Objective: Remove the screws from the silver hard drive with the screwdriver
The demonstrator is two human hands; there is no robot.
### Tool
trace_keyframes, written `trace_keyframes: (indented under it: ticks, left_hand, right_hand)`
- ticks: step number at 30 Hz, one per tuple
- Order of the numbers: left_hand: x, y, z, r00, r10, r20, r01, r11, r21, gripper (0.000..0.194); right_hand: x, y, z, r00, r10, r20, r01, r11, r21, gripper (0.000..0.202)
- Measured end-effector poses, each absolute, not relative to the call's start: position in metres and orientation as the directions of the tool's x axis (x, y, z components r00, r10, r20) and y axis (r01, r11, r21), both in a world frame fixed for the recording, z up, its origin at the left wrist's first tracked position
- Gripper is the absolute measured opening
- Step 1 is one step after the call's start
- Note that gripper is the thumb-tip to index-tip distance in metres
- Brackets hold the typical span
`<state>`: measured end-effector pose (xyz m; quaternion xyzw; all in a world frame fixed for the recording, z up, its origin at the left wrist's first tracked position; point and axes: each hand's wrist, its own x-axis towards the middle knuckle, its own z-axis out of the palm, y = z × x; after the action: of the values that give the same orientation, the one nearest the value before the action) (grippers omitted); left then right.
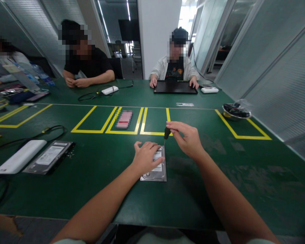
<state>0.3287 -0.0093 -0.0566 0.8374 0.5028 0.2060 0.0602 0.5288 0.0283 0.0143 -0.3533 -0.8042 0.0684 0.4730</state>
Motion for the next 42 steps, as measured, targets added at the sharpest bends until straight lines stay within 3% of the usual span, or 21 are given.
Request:
trace_keyframes:
  ticks: [42]
  left_hand:
    - [0.3264,-0.0059,-0.0606,0.449,0.846,0.286,0.79,-0.526,0.315,0.039]
  right_hand:
    - [0.5312,0.0274,0.0171,-0.313,0.597,0.739,0.523,0.758,-0.39,0.019]
